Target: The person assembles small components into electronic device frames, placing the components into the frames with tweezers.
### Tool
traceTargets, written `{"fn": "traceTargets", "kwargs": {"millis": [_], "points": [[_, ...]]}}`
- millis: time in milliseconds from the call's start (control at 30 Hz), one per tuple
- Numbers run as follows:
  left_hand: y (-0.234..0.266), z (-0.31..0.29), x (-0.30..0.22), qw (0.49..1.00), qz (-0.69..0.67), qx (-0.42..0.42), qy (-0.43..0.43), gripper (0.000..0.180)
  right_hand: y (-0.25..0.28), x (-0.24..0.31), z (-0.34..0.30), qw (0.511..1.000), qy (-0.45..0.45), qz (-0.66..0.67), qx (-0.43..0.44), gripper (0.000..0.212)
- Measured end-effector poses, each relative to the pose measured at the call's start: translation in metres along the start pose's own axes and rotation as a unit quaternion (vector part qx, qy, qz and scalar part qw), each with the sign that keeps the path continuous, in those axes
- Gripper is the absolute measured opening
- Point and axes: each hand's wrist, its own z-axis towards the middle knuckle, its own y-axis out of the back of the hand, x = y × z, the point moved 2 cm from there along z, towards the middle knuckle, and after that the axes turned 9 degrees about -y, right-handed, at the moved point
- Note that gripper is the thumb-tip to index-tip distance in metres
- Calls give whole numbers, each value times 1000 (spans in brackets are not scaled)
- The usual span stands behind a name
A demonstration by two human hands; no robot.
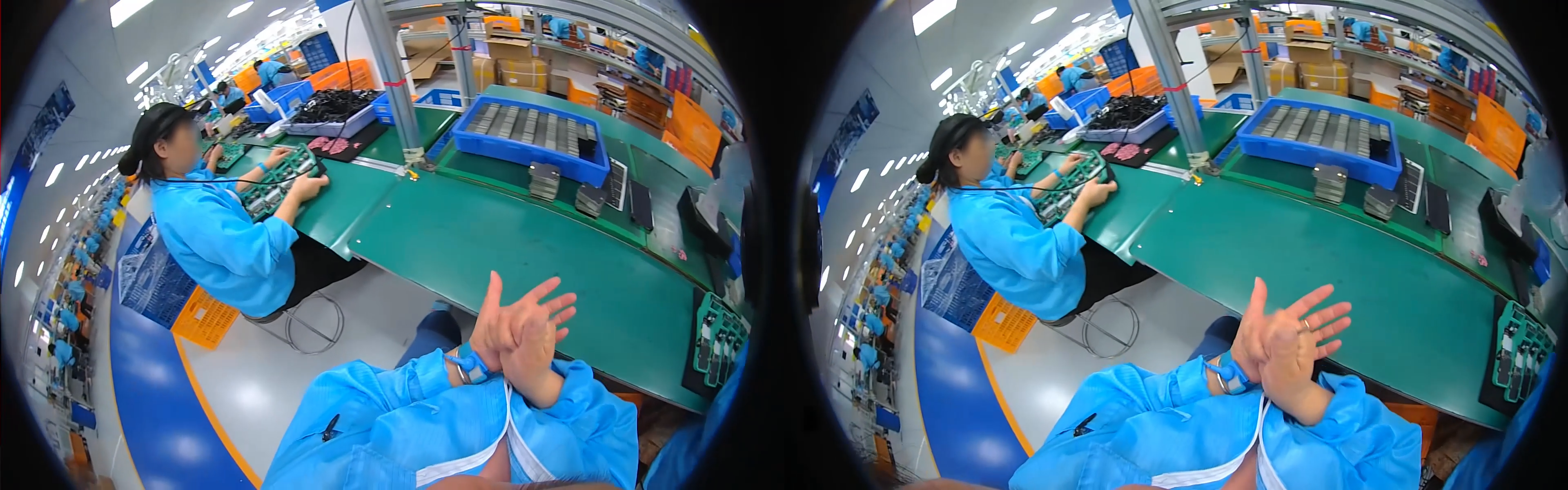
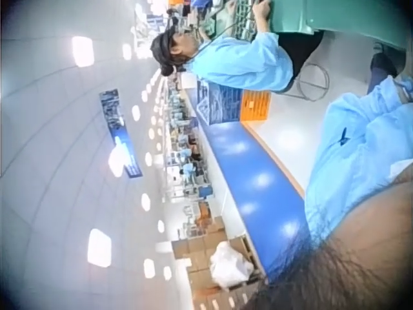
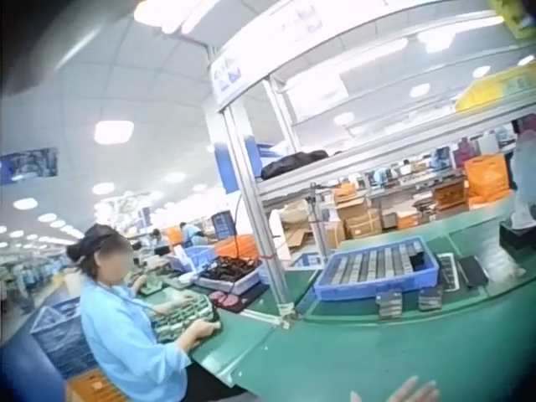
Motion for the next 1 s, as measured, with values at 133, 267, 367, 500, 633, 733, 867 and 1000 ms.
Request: {"fn": "traceTargets", "kwargs": {"millis": [133,267,367,500,633,733,867,1000], "points": [[3,-2,-7,1000,-25,-8,-11,98,-15,25,9,995,-13,60,75,48],[-9,-5,-6,1000,-1,12,-19,93,-6,19,4,995,-33,69,69,48],[-6,-6,-8,1000,-11,2,-19,91,10,2,6,994,-46,74,70,48],[3,-4,-1,1000,-13,-10,24,93,24,-50,21,996,-38,34,78,45],[-1,0,7,999,2,-7,37,93,29,-63,22,996,-14,-49,78,51],[2,-5,3,999,6,-9,31,94,23,-46,15,993,0,-92,79,60],[1,-3,3,999,5,-36,31,95,14,4,-5,995,-24,62,76,48],[-7,-5,12,999,18,13,26,93,-2,19,-7,998,-7,19,67,48]]}}
